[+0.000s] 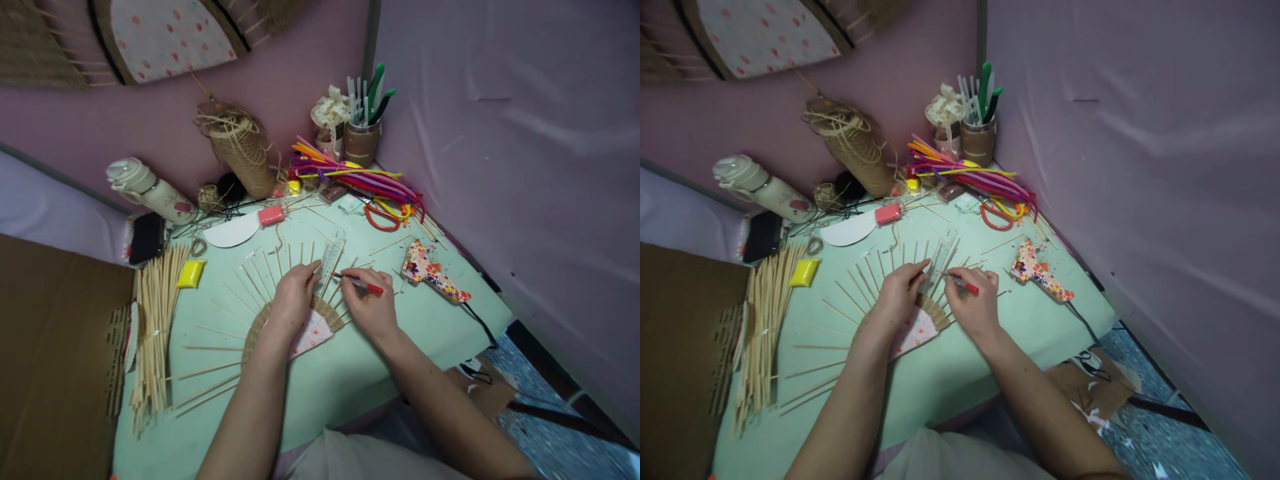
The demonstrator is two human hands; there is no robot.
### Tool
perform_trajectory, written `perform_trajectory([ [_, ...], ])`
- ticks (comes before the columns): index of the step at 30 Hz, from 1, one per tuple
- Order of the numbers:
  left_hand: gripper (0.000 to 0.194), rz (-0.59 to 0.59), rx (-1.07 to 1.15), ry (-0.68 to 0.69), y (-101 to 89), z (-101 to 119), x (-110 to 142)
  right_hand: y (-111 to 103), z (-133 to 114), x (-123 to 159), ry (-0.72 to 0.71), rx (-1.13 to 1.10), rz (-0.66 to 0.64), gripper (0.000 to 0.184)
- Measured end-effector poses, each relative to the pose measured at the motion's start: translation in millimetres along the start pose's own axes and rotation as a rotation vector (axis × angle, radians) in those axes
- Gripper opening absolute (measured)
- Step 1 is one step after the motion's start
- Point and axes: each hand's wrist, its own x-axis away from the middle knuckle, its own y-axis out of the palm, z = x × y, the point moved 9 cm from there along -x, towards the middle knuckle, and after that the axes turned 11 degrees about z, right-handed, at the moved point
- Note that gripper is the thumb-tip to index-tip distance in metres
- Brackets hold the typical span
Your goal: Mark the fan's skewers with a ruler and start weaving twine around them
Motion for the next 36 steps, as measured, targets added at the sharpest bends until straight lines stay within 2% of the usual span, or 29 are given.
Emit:
perform_trajectory([
  [36, 0.033, -0.005, -0.012, 0.007, 0.9, -0.1, 0.0, 0.9, 1.7, 0.5, 0.021, 0.028, -0.020, 0.011],
])
